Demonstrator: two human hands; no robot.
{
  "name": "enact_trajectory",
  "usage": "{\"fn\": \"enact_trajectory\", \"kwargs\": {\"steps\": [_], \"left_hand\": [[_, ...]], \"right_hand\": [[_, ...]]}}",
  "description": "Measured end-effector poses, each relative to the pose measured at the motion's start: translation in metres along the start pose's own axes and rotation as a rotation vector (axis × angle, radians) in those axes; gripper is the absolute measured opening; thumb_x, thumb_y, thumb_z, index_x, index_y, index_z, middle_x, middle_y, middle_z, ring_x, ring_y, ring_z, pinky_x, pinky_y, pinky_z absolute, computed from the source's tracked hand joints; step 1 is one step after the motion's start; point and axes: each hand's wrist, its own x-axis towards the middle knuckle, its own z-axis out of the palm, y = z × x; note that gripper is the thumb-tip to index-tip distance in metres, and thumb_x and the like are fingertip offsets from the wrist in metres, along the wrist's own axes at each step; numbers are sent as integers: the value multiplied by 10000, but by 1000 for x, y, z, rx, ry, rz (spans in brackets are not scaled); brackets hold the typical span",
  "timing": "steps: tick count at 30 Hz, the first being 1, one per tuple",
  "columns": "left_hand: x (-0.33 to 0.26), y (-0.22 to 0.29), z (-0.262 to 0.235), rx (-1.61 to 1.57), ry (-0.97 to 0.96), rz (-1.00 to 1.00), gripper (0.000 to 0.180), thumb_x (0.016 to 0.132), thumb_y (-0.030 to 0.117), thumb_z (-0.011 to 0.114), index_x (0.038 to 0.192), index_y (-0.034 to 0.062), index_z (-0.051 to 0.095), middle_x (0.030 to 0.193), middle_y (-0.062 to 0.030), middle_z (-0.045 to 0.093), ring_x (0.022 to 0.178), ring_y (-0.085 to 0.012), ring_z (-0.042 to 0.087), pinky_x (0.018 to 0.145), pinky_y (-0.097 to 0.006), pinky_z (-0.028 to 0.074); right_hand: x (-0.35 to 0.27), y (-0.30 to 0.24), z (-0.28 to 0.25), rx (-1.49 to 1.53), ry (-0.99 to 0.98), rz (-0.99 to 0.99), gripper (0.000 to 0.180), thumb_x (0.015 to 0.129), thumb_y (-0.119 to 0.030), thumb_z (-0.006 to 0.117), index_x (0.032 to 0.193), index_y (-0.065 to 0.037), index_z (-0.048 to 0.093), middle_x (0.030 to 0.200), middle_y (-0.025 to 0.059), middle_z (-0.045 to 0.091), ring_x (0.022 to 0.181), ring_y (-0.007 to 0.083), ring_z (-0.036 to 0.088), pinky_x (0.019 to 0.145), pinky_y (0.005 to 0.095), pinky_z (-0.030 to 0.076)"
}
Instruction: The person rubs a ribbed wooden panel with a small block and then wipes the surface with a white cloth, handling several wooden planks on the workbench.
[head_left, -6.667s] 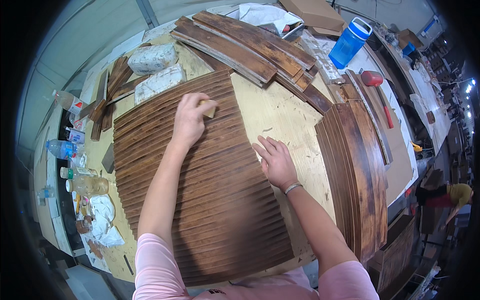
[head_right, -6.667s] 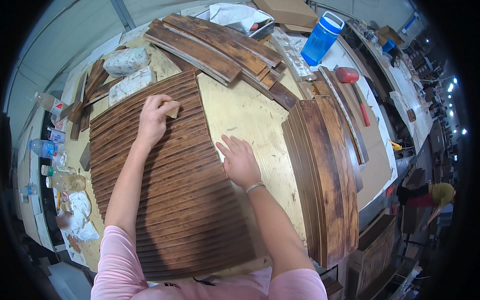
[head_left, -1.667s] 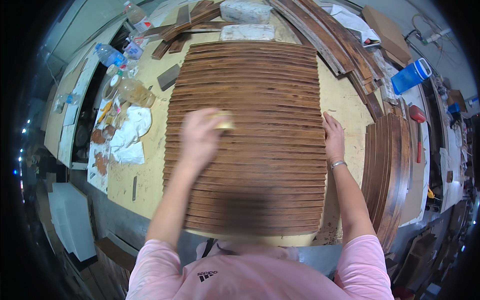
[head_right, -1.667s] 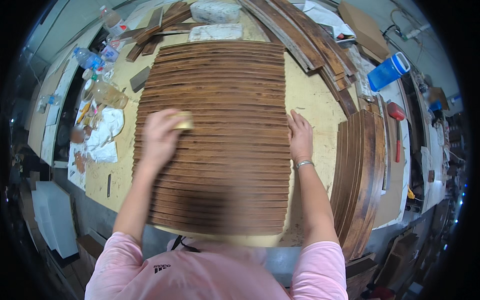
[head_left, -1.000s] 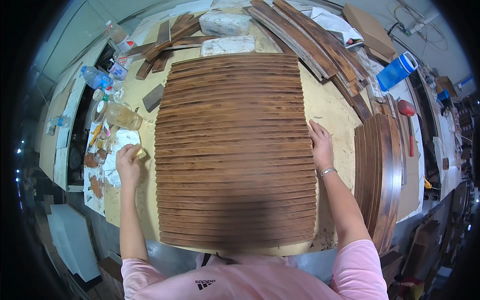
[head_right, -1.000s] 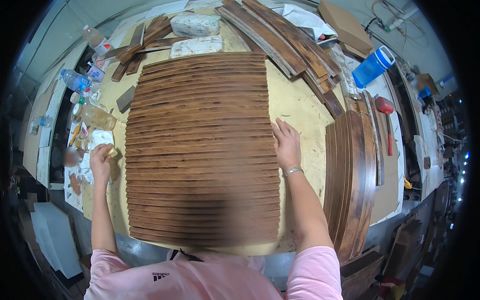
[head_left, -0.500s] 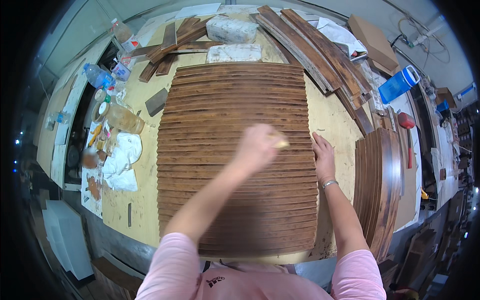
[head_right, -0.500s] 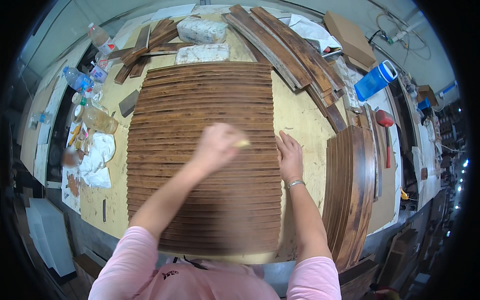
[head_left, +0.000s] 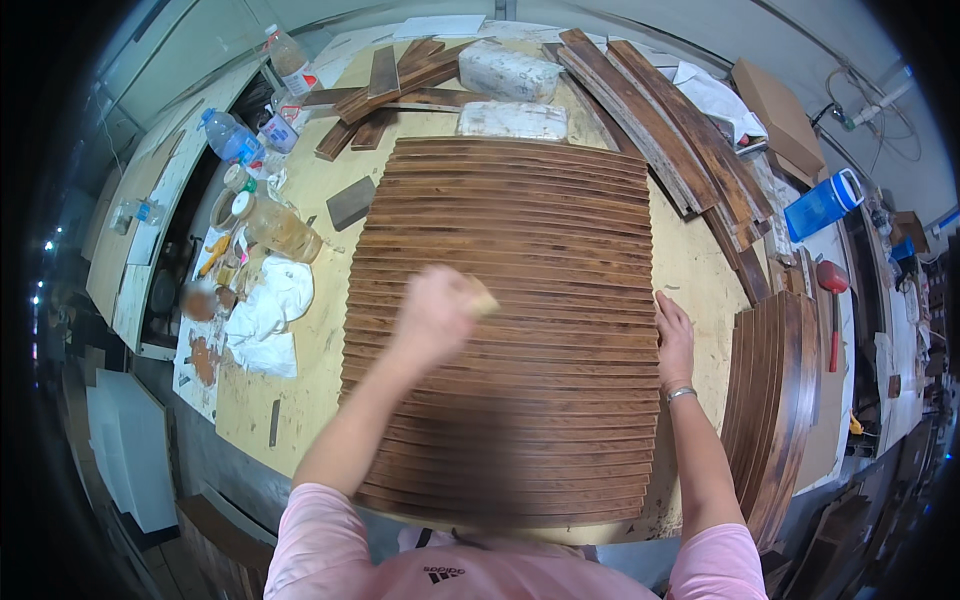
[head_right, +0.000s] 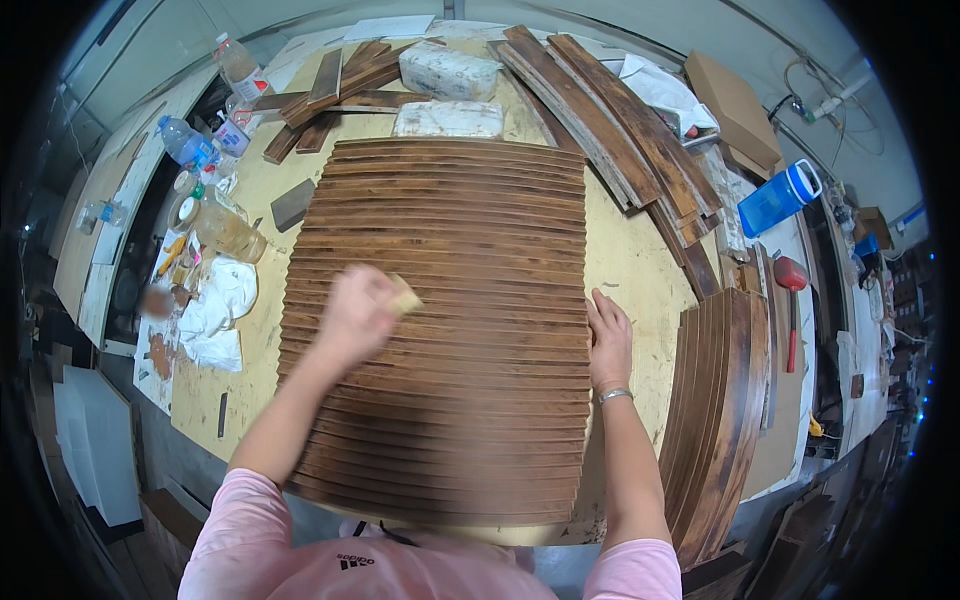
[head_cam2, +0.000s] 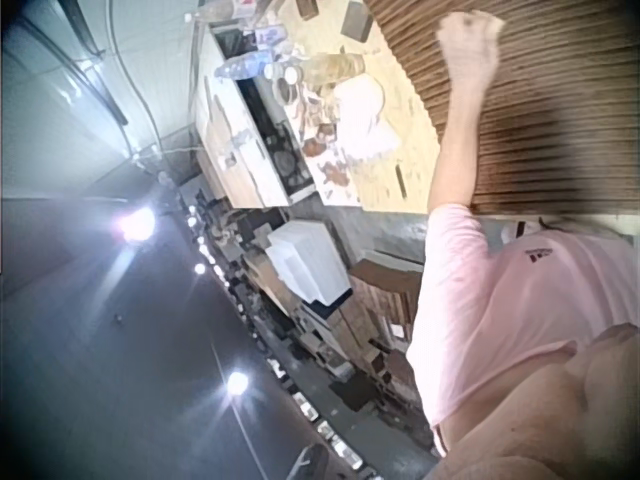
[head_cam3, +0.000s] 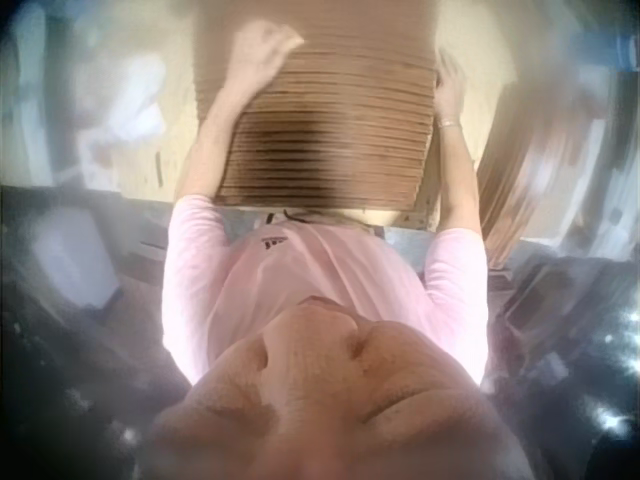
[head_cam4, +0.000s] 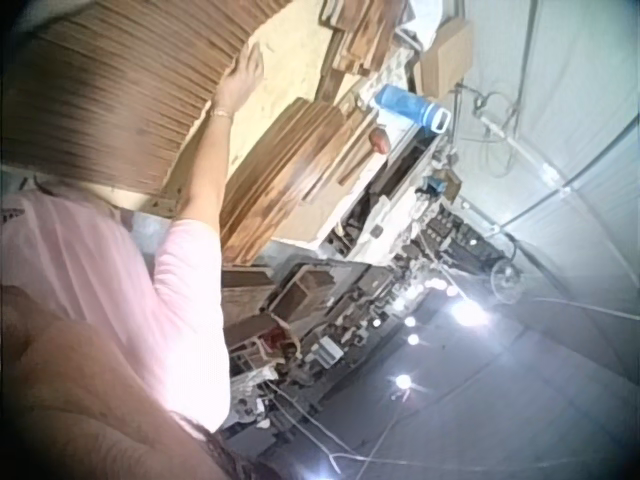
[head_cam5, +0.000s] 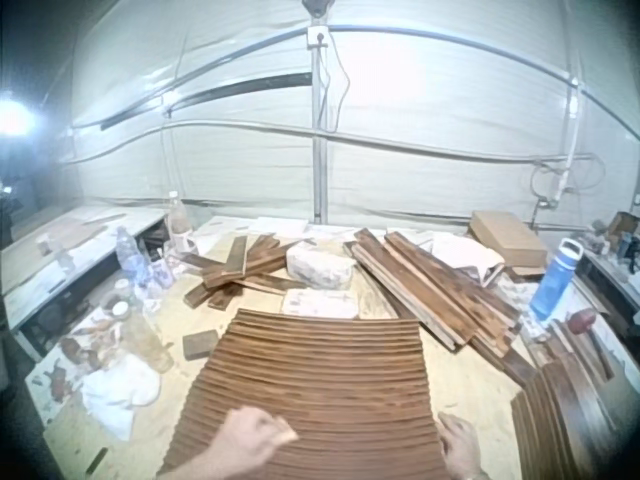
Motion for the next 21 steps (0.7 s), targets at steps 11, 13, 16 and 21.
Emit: {"fn": "enact_trajectory", "kwargs": {"steps": [11, 13, 16, 21], "left_hand": [[-3, -47, -58, 121, -71, 188, 340, 754, 129, 803, 1081, 93, 715, 993, -119, 626, 976, -331, 620, 869, -426, 509], [-5, -88, -56, 195, 171, 128, 318, 767, 94, 794, 1067, 103, 689, 990, -112, 618, 973, -330, 619, 865, -416, 511], [-6, -125, -76, 196, 322, -267, 336, 797, 80, 771, 1117, 103, 673, 1037, -135, 612, 1005, -350, 607, 893, -441, 500], [-7, -66, -56, -12, 103, 144, 393, 759, 11, 785, 1127, 101, 682, 1105, -116, 654, 1046, -336, 607, 929, -446, 497]], "right_hand": [[-1, -1, 2, -68, -7, -13, 502, 890, 58, 596, 1352, -135, 643, 1488, -8, 556, 1333, 258, 506, 1149, 381, 420], [1, -1, 2, -94, -1, -42, 513, 886, 62, 594, 1357, -136, 639, 1489, -8, 555, 1335, 258, 503, 1153, 380, 417], [1, -6, 2, -59, -5, -32, 529, 881, 72, 588, 1367, -134, 632, 1493, -9, 551, 1343, 258, 497, 1162, 378, 409], [3, -2, 4, -4, -30, 14, 553, 870, 84, 581, 1375, -138, 625, 1497, -16, 549, 1344, 259, 498, 1171, 373, 404]]}}
